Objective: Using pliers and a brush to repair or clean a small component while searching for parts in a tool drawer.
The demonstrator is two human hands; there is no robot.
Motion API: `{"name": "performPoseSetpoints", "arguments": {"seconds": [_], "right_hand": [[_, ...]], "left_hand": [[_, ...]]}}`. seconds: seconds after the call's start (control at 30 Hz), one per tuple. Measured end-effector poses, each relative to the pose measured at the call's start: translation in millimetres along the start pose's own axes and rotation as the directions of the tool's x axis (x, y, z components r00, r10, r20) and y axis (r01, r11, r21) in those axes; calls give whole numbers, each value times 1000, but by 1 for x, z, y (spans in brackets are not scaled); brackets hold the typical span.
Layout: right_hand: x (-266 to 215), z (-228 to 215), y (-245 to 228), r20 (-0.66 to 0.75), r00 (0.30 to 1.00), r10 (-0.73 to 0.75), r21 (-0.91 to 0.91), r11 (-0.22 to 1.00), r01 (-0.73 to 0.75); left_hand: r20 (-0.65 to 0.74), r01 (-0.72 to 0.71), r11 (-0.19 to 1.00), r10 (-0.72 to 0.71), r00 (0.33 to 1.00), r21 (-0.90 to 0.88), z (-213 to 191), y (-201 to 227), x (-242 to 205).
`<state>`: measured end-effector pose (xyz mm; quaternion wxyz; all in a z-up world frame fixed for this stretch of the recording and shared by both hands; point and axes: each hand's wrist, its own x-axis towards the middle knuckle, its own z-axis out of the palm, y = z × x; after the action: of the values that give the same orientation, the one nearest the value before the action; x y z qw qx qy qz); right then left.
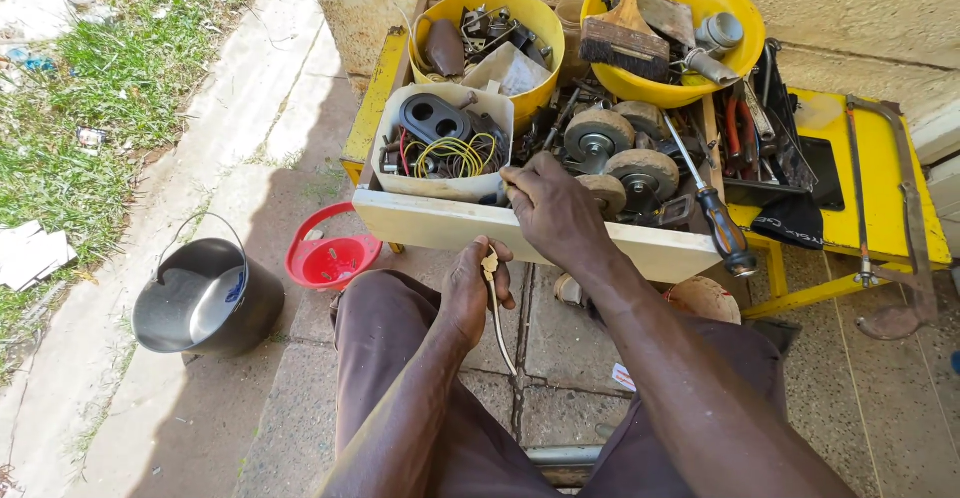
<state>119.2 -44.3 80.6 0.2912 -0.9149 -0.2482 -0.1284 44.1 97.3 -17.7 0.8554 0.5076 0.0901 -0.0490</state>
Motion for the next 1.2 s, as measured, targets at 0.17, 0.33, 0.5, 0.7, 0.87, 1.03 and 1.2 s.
{"name": "performPoseSetpoints", "arguments": {"seconds": [0.17,0.33,0.5,0.7,0.87,1.03,1.2], "right_hand": [[0,29,26,26,998,51,80,995,-53],[-38,19,10,-18,997,73,142,987,-70],[-134,0,-36,151,838,524,397,744,-537],[-175,10,-41,347,674,652,469,502,-727],[-186,2,-12,290,726,624,521,533,-667],[-198,29,7,268,745,611,707,400,-583],[-202,38,18,346,735,584,828,178,-531]], "left_hand": [[-9,-19,1000,19,1000,-4,-5,-4,5],[-9,-31,999,31,999,-13,-6,-1,2],[70,-9,997,15,997,-78,-7,5,-3],[372,-8,1000,9,928,-5,11,12,-19],[419,44,995,-4,908,-86,12,-3,-16],[373,15,995,24,927,-100,15,-6,-25],[191,-62,998,55,980,29,5,-37,-3]]}}
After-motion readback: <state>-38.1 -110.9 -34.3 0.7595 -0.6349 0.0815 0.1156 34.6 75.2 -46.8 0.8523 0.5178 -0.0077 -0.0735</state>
